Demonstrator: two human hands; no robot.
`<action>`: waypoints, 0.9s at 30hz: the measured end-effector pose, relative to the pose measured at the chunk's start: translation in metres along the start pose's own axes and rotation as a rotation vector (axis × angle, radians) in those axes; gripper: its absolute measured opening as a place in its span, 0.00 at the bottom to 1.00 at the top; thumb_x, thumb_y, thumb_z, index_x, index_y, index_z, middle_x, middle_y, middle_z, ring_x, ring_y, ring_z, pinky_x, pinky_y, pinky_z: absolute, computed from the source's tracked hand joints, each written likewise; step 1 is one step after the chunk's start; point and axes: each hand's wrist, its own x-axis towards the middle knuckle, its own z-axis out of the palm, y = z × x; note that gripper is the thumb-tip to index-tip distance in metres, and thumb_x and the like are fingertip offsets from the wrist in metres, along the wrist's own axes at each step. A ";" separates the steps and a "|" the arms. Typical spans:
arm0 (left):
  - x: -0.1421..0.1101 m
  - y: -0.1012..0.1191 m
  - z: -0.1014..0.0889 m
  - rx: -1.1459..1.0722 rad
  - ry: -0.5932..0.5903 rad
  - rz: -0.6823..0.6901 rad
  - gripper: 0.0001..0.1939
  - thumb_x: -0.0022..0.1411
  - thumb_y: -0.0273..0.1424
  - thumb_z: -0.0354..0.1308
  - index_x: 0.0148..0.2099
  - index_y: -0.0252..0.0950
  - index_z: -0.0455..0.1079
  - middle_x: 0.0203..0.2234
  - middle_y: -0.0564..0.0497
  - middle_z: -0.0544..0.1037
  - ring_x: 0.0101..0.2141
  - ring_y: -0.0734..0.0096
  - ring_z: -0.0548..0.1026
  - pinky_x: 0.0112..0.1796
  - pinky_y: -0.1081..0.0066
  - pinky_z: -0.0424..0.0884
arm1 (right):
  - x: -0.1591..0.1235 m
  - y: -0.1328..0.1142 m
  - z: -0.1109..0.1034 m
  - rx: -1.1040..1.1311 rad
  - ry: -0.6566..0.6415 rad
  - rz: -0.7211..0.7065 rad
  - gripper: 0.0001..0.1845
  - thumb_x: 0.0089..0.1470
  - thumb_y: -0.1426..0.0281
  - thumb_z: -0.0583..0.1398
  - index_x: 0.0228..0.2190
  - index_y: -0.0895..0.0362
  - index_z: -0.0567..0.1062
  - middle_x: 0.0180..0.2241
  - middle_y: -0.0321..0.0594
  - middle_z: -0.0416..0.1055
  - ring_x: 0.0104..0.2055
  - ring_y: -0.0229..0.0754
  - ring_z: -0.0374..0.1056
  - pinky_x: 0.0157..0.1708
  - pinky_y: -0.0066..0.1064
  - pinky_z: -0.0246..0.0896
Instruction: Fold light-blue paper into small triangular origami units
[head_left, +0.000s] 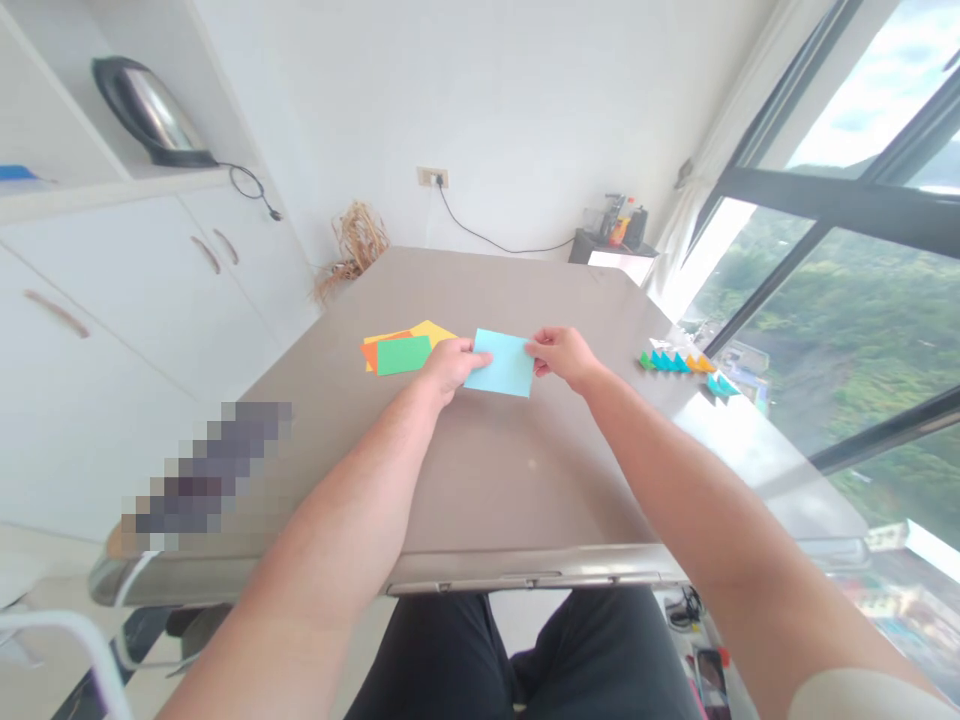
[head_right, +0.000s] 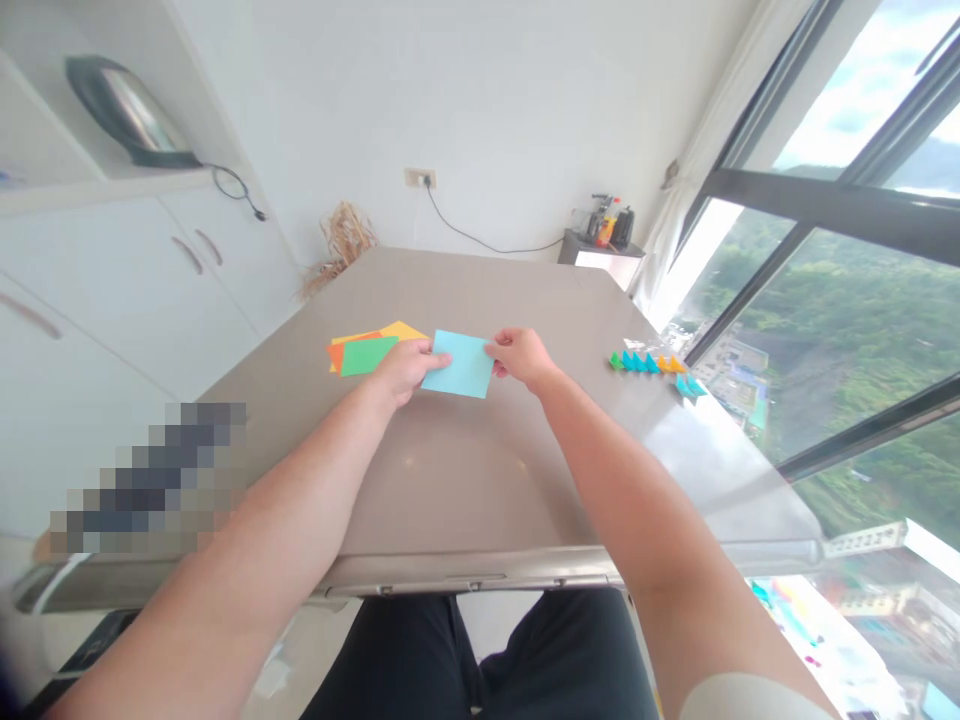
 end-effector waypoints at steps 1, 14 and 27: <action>-0.004 -0.001 0.009 -0.016 -0.044 -0.025 0.17 0.43 0.33 0.71 0.39 0.34 0.79 0.33 0.45 0.84 0.36 0.58 0.81 0.39 0.61 0.75 | -0.007 0.008 -0.007 0.022 0.035 -0.001 0.06 0.53 0.74 0.63 0.26 0.57 0.73 0.22 0.35 0.72 0.25 0.36 0.70 0.28 0.28 0.69; -0.017 -0.005 0.035 -0.192 -0.028 -0.083 0.18 0.47 0.27 0.68 0.43 0.33 0.77 0.38 0.45 0.84 0.40 0.58 0.82 0.40 0.63 0.77 | -0.044 0.044 -0.028 0.189 -0.158 -0.211 0.29 0.46 0.76 0.63 0.51 0.49 0.76 0.48 0.39 0.78 0.32 0.36 0.73 0.33 0.29 0.70; -0.021 -0.005 0.039 -0.146 -0.141 -0.078 0.16 0.51 0.24 0.66 0.44 0.33 0.78 0.39 0.42 0.83 0.31 0.66 0.82 0.24 0.75 0.70 | -0.043 0.046 -0.014 0.225 0.066 -0.228 0.12 0.48 0.60 0.68 0.25 0.56 0.76 0.25 0.35 0.72 0.31 0.39 0.72 0.34 0.32 0.71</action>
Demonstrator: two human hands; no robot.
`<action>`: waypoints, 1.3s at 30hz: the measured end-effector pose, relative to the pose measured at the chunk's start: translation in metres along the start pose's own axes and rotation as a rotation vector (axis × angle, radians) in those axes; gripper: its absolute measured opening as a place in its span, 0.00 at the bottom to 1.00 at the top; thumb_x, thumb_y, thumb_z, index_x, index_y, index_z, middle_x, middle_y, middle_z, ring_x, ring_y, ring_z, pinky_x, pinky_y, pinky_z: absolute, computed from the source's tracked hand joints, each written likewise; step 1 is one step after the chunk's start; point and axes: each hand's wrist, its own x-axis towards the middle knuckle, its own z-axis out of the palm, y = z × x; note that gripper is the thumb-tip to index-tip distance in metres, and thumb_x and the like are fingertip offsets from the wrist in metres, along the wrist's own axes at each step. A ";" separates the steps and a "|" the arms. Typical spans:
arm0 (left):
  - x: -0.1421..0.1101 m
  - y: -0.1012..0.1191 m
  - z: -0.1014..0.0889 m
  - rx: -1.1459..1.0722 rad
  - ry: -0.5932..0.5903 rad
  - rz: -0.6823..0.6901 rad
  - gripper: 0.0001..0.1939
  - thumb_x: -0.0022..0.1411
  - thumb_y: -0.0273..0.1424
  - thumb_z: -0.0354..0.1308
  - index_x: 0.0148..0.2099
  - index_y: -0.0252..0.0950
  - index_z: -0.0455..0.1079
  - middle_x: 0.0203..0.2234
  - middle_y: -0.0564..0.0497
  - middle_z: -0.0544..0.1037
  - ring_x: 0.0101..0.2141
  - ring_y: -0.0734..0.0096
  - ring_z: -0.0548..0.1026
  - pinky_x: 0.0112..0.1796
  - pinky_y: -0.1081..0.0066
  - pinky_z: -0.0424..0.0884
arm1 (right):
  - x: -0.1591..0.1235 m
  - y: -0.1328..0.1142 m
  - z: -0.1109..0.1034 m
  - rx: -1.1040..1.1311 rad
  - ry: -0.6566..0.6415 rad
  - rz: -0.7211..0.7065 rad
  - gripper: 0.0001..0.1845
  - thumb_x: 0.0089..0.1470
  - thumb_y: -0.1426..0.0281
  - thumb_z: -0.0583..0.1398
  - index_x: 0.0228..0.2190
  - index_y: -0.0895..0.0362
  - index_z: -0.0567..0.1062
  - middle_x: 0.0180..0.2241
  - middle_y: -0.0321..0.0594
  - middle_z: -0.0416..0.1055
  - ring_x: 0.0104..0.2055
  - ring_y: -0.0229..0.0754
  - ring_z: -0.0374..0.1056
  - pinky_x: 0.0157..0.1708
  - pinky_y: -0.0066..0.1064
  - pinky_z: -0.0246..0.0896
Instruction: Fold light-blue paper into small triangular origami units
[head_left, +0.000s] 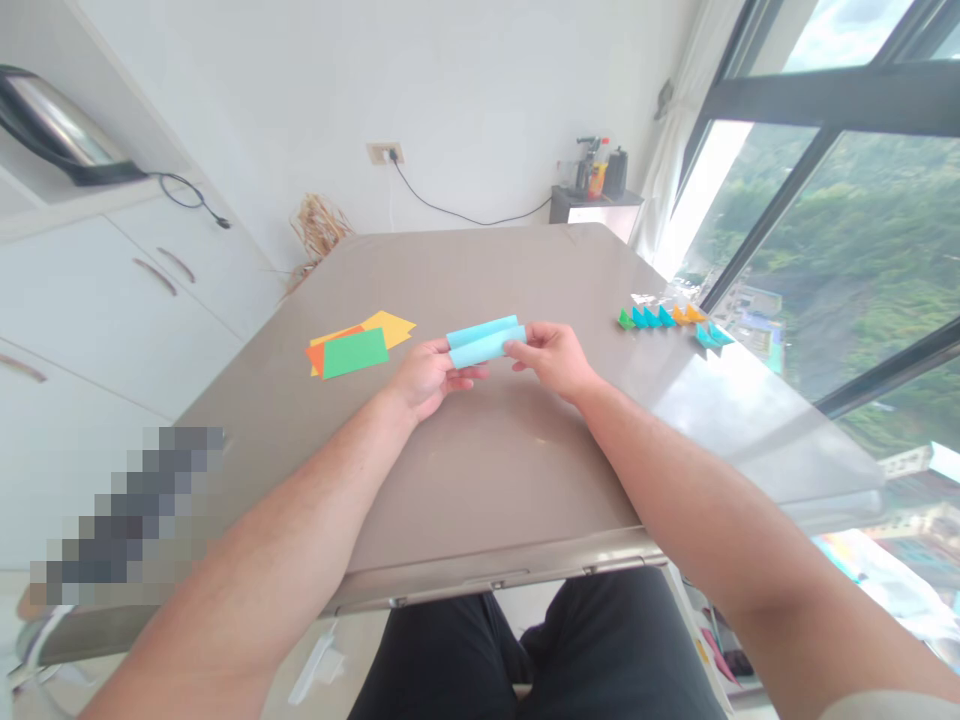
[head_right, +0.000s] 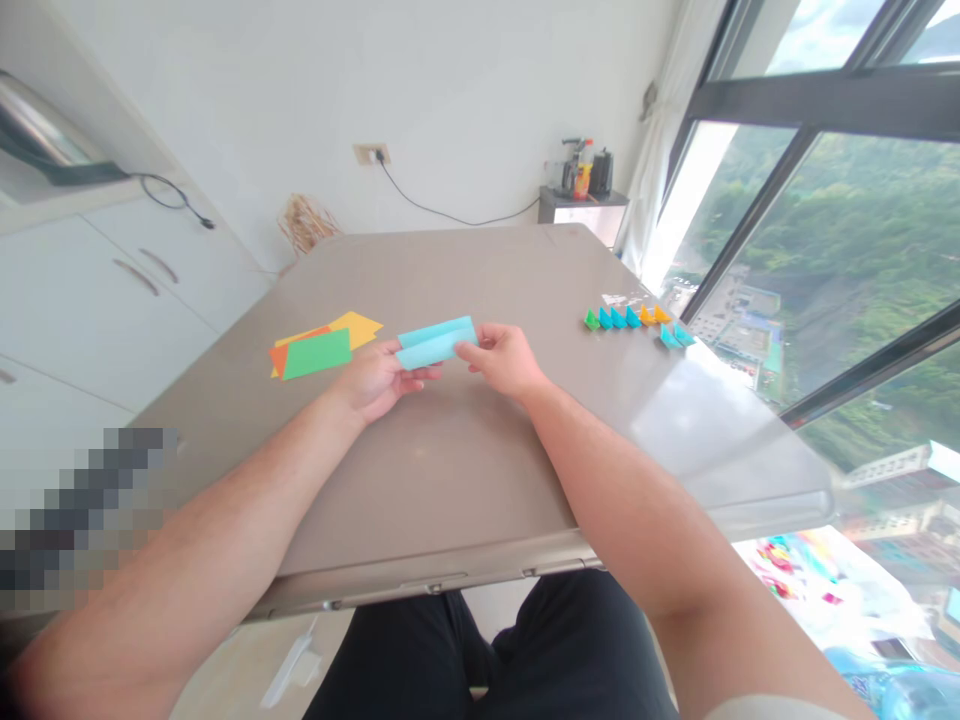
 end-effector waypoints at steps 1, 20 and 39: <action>0.000 0.000 0.000 -0.020 -0.013 0.009 0.15 0.52 0.26 0.66 0.44 0.33 0.78 0.39 0.42 0.83 0.32 0.65 0.82 0.26 0.74 0.72 | 0.000 0.001 0.001 0.022 0.030 0.001 0.12 0.48 0.60 0.67 0.25 0.56 0.75 0.26 0.36 0.73 0.32 0.40 0.73 0.34 0.33 0.72; -0.002 0.000 0.011 0.016 0.310 0.293 0.14 0.42 0.35 0.73 0.30 0.34 0.75 0.29 0.51 0.77 0.32 0.67 0.77 0.34 0.66 0.78 | -0.002 -0.008 0.006 0.079 0.131 0.072 0.11 0.45 0.64 0.68 0.22 0.56 0.72 0.24 0.36 0.72 0.32 0.42 0.75 0.30 0.31 0.74; -0.004 0.001 0.012 0.040 0.319 0.297 0.14 0.44 0.36 0.72 0.30 0.34 0.76 0.29 0.50 0.77 0.31 0.67 0.77 0.35 0.64 0.78 | -0.002 -0.007 0.005 0.086 0.121 0.074 0.10 0.46 0.65 0.68 0.23 0.56 0.74 0.24 0.36 0.73 0.31 0.42 0.75 0.29 0.32 0.74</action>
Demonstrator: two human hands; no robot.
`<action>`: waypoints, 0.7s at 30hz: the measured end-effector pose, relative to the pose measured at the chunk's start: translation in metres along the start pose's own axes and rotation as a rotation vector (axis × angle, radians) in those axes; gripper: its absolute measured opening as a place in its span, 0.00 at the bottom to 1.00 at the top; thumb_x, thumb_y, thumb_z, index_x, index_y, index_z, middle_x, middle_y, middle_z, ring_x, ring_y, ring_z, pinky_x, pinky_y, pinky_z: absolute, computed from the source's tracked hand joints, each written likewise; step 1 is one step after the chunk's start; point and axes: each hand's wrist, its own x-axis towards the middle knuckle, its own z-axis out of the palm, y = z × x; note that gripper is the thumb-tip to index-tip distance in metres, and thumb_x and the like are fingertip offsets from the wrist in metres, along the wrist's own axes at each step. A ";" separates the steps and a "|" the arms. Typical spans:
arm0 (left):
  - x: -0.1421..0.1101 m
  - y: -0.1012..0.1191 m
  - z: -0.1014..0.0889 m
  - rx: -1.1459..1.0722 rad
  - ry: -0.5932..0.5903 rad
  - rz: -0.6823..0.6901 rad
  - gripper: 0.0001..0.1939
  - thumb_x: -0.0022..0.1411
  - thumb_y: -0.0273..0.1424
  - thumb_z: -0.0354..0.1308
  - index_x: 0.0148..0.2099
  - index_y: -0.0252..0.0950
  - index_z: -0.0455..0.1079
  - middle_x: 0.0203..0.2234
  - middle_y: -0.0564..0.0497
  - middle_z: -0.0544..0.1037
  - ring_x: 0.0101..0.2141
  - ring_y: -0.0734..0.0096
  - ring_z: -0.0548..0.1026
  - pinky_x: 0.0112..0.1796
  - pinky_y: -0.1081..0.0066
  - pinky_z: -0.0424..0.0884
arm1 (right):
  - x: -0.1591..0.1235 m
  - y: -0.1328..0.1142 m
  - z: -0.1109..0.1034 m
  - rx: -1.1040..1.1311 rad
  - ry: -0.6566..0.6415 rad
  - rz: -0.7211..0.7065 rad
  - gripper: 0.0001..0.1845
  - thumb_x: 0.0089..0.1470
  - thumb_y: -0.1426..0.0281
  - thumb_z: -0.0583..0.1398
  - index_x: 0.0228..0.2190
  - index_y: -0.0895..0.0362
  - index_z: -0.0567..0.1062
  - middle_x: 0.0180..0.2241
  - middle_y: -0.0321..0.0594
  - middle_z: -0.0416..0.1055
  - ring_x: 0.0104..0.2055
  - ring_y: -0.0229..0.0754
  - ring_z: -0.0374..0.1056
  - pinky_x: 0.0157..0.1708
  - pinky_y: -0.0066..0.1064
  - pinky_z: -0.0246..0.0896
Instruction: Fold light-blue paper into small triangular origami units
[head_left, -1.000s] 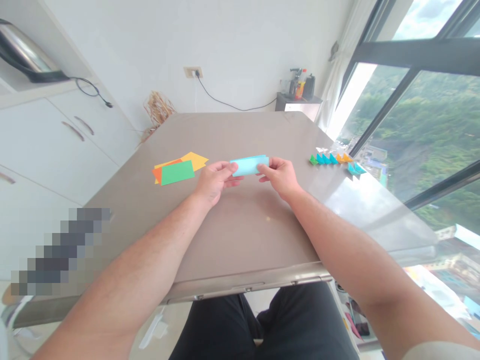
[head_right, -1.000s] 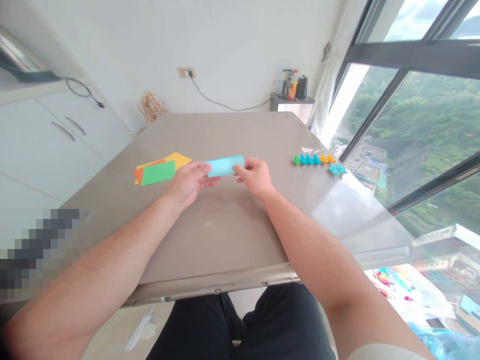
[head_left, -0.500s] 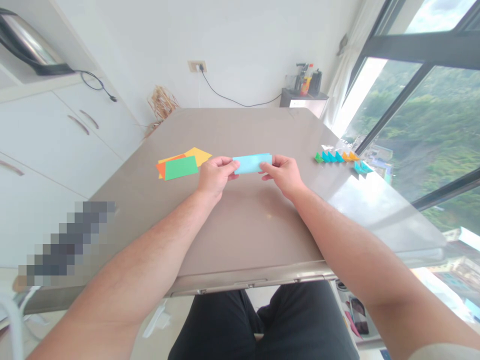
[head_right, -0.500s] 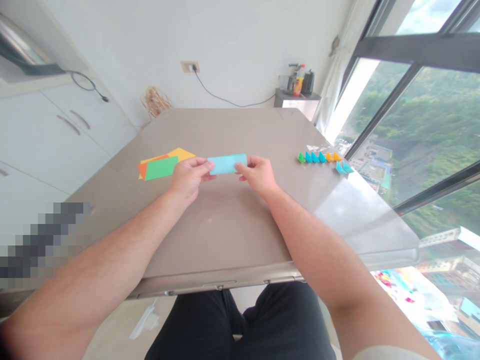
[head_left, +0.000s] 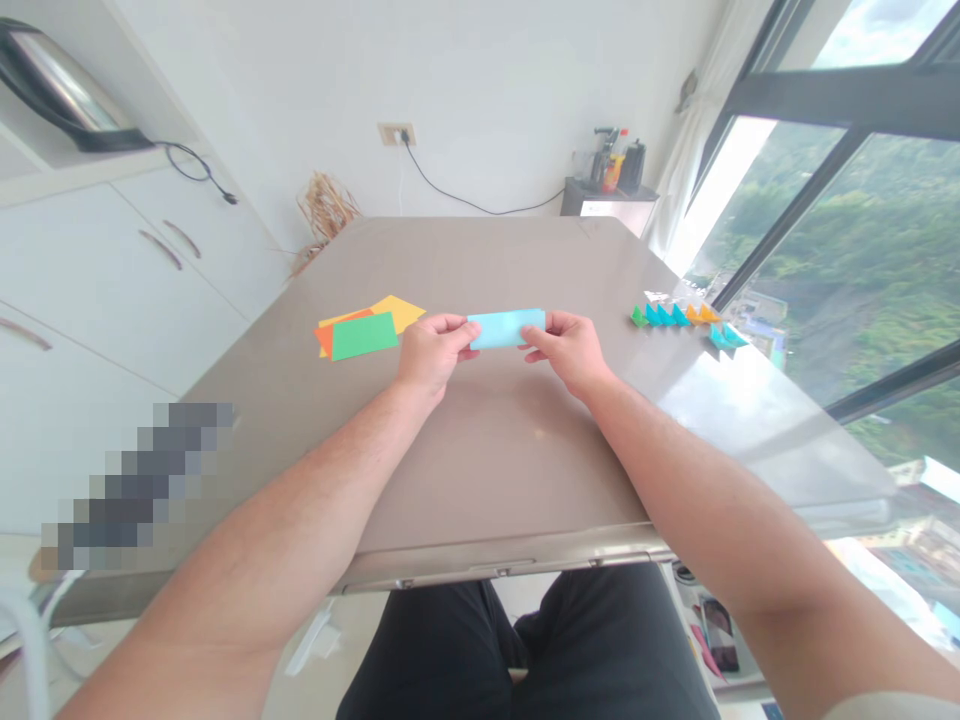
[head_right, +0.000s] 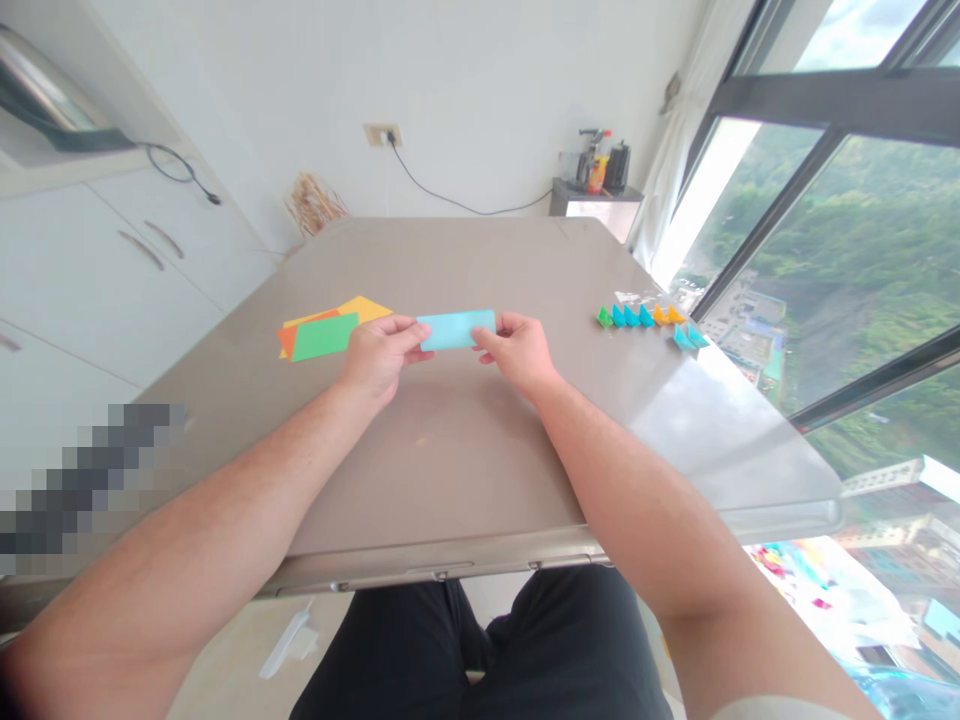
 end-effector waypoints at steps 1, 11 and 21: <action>0.000 0.000 0.000 0.001 0.000 -0.002 0.14 0.44 0.36 0.72 0.30 0.34 0.76 0.28 0.50 0.77 0.31 0.67 0.77 0.35 0.64 0.78 | 0.000 0.000 0.000 0.001 0.000 0.000 0.10 0.46 0.65 0.68 0.23 0.56 0.74 0.24 0.36 0.73 0.31 0.42 0.75 0.29 0.32 0.74; 0.000 0.000 0.000 0.005 0.006 -0.002 0.13 0.44 0.35 0.72 0.31 0.34 0.76 0.29 0.50 0.78 0.31 0.68 0.76 0.34 0.65 0.77 | 0.000 0.000 0.000 -0.006 -0.001 0.008 0.11 0.45 0.64 0.68 0.23 0.56 0.73 0.24 0.36 0.73 0.31 0.41 0.75 0.30 0.31 0.74; 0.006 0.000 -0.004 0.078 0.017 0.053 0.09 0.45 0.35 0.69 0.28 0.36 0.76 0.24 0.52 0.76 0.29 0.68 0.74 0.32 0.68 0.73 | -0.001 -0.004 -0.003 -0.035 0.037 -0.035 0.17 0.45 0.61 0.68 0.37 0.55 0.76 0.42 0.41 0.78 0.41 0.44 0.75 0.36 0.34 0.72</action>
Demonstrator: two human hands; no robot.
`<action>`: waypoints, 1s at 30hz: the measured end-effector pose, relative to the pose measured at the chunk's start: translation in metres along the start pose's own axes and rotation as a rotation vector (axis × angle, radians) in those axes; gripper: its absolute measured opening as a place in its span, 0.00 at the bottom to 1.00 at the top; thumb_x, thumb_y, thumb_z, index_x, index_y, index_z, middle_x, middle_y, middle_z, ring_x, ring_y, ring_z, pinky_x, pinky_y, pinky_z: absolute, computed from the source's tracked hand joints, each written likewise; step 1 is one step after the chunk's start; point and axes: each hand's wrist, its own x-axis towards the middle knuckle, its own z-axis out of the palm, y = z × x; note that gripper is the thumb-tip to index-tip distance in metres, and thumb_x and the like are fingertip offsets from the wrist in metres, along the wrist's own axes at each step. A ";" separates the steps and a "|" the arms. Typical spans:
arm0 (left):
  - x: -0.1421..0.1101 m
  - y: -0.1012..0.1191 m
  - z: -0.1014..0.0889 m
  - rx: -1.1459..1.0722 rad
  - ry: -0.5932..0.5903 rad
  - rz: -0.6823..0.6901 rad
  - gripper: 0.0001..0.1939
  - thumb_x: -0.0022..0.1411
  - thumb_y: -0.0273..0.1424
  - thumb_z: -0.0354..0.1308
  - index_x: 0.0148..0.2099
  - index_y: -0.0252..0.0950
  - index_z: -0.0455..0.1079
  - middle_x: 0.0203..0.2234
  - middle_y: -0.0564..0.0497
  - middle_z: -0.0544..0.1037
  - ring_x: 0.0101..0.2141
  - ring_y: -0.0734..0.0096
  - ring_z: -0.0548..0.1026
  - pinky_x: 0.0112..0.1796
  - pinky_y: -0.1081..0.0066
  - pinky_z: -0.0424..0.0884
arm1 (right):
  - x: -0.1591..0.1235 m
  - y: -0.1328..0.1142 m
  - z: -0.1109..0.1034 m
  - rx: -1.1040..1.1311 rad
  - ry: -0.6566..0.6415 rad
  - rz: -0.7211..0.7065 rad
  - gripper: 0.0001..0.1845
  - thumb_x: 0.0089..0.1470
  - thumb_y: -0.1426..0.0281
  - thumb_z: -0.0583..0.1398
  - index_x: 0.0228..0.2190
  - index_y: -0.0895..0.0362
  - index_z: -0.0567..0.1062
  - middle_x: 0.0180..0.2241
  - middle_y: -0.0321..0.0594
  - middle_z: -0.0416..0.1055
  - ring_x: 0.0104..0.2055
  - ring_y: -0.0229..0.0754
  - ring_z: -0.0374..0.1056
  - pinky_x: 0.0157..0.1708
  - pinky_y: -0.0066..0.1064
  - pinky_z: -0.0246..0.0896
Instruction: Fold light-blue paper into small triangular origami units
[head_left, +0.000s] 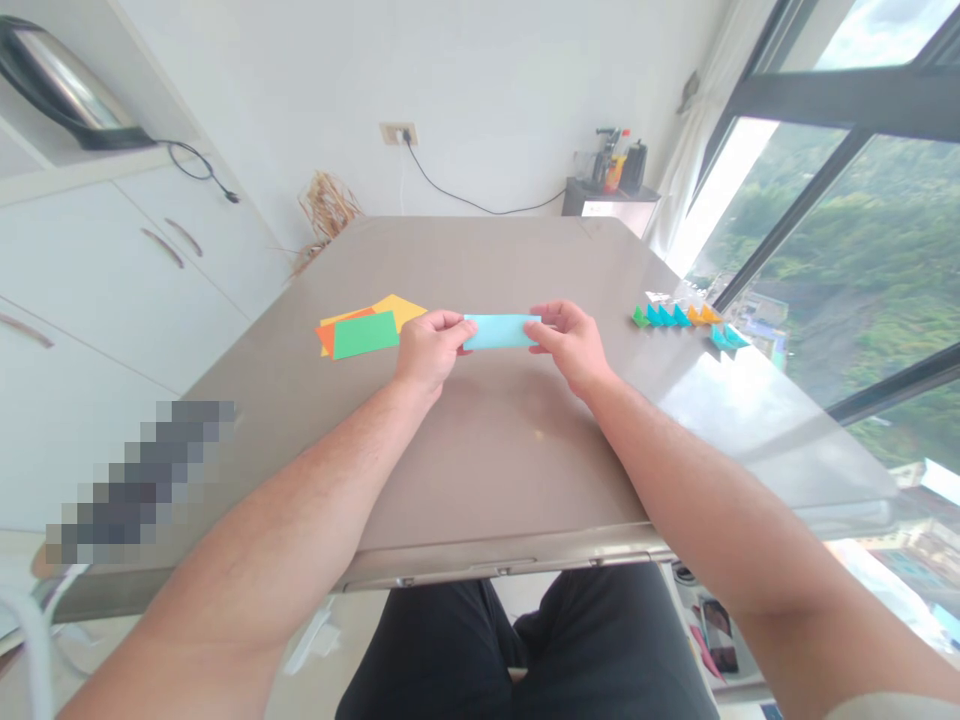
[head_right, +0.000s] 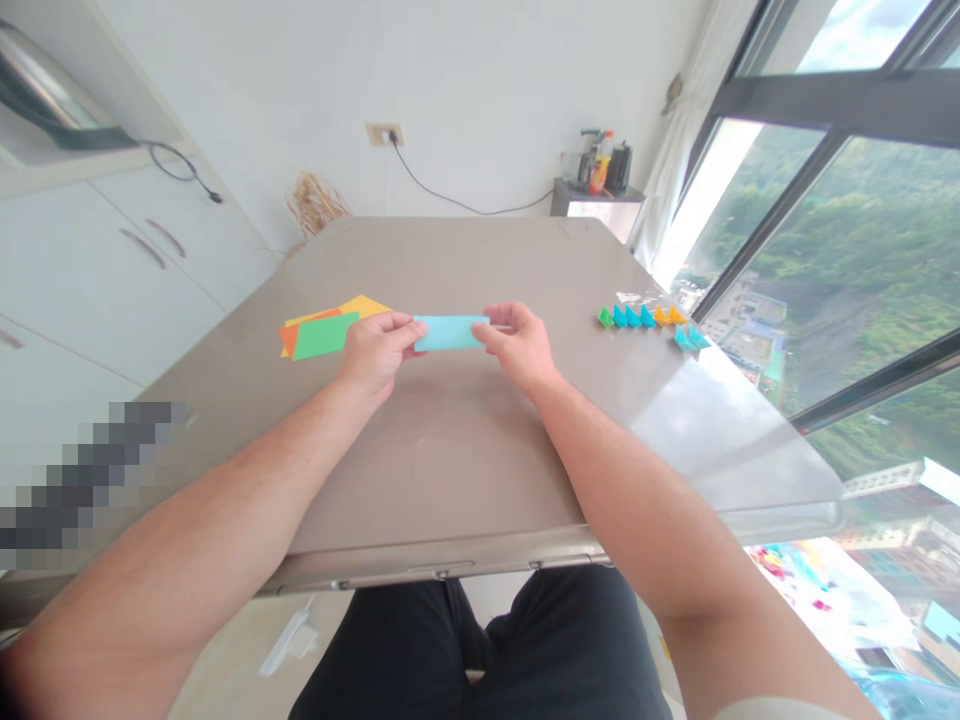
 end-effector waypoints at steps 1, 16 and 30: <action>0.000 0.000 -0.001 0.035 -0.025 0.013 0.09 0.46 0.35 0.69 0.28 0.36 0.76 0.23 0.52 0.76 0.28 0.69 0.73 0.32 0.68 0.72 | 0.000 -0.002 -0.001 -0.025 0.016 -0.029 0.20 0.45 0.60 0.68 0.40 0.54 0.76 0.47 0.42 0.77 0.45 0.44 0.74 0.38 0.34 0.71; -0.009 0.003 0.000 0.285 -0.371 0.086 0.07 0.51 0.34 0.66 0.26 0.36 0.74 0.21 0.53 0.74 0.25 0.74 0.68 0.29 0.71 0.63 | -0.007 -0.009 0.002 -0.326 -0.310 0.016 0.11 0.45 0.62 0.65 0.21 0.56 0.76 0.19 0.31 0.65 0.24 0.34 0.58 0.24 0.28 0.51; -0.012 0.002 0.010 -0.033 -0.226 -0.104 0.15 0.48 0.38 0.72 0.25 0.35 0.73 0.21 0.50 0.75 0.24 0.72 0.72 0.32 0.66 0.71 | -0.006 -0.005 0.017 -0.041 0.043 0.079 0.13 0.44 0.59 0.66 0.22 0.55 0.72 0.22 0.32 0.66 0.24 0.35 0.58 0.23 0.29 0.54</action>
